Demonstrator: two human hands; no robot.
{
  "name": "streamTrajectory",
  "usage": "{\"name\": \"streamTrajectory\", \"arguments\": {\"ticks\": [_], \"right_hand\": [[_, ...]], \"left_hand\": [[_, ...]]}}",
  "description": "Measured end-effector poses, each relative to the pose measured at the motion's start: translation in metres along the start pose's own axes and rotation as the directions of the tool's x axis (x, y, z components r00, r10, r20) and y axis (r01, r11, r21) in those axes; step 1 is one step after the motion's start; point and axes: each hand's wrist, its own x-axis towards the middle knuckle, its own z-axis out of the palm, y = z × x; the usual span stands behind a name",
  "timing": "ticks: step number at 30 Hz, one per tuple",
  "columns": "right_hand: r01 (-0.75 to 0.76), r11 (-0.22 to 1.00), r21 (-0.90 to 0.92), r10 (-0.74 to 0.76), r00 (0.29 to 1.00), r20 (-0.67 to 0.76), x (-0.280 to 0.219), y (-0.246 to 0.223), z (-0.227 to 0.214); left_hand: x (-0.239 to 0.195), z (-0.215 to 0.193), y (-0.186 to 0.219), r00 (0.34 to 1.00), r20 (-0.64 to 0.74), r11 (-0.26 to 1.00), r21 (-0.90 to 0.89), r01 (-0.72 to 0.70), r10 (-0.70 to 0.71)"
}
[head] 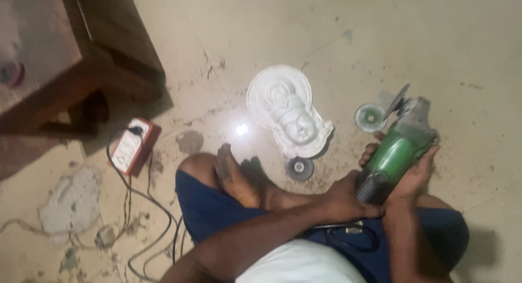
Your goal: The person sits on the floor and uses a green angle grinder to polish a white statue. They change the grinding disc midway through the process and continue polishing different parts of the statue.
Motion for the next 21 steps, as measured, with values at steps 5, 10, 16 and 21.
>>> {"name": "streamTrajectory", "arguments": {"ticks": [5, 10, 16, 21], "right_hand": [[0.045, 0.985, 0.165, -0.054, 0.997, 0.053, 0.015, 0.011, -0.060], [-0.001, 1.000, -0.007, 0.002, 0.989, 0.150, 0.029, 0.027, -0.077], [-0.046, 0.996, -0.077, 0.055, 0.991, 0.121, 0.030, 0.033, -0.070], [-0.058, 0.997, -0.042, 0.062, 0.992, 0.110, 0.024, 0.031, -0.059]], "left_hand": [[0.011, 0.011, -0.007, 0.999, -0.024, 0.995, 0.098, 0.033, -0.031], [0.004, 0.004, -0.015, 0.999, -0.033, 0.995, 0.100, -0.021, 0.024], [0.002, 0.002, -0.031, 0.998, -0.016, 0.991, 0.123, -0.059, 0.061], [0.002, 0.006, -0.031, 0.998, -0.017, 0.988, 0.143, -0.060, 0.063]]}}
